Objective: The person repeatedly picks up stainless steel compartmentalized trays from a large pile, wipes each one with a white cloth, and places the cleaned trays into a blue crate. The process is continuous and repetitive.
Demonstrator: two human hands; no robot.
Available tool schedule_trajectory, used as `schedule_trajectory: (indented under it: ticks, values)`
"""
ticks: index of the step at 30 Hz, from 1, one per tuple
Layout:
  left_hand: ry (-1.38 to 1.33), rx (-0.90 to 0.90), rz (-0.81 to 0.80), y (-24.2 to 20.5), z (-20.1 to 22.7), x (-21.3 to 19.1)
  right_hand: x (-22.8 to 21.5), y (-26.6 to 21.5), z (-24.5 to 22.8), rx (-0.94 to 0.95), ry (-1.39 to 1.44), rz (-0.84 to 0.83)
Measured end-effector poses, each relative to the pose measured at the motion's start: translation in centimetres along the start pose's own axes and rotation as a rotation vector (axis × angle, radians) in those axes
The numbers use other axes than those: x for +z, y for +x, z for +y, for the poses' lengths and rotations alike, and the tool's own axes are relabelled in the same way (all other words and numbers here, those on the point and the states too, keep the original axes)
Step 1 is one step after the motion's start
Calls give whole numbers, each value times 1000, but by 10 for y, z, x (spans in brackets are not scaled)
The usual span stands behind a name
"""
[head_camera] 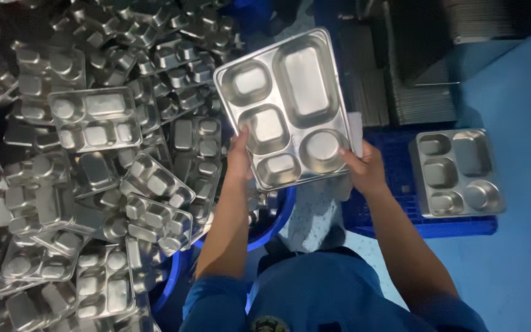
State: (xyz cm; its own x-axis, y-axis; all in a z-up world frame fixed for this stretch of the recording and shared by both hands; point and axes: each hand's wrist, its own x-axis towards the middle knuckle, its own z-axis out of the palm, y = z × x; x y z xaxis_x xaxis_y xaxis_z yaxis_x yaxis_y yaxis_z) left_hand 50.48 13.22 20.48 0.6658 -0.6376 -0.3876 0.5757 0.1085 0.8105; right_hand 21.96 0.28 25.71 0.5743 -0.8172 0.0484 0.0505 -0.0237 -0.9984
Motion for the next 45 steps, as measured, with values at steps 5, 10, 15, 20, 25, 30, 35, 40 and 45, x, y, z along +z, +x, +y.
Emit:
schedule_trajectory:
  ticks: [5, 10, 15, 20, 25, 30, 35, 40, 45]
  values:
    - [-165, 215, -214, -18, -27, 36, -39, -2, 13, -42, -81, 88]
    - [-79, 274, -182, -26, -60, 77, -91, 5, 13, 3, -201, 80]
    - [76, 273, -59, -29, -132, 114, -162, -5, 9, 167, -459, 157]
    - [195, 105, -89, -43, -276, 159, -269, -52, 29, 358, -745, 255]
    - [1134, 87, -270, -76, -417, 189, -368, -119, 49, 304, -972, 562]
    - [1147, 193, -263, -102, -468, 209, -413, -165, 45, 467, -819, 768]
    - [1279, 173, -350, -107, -432, 232, -409, -148, 87, 464, -916, 844]
    - [1328, 319, -291, -80, -393, 276, -390, -68, 188, 176, -1287, 275]
    - [1497, 438, -318, -42, -358, 325, -396, -14, 213, 511, -1189, 411]
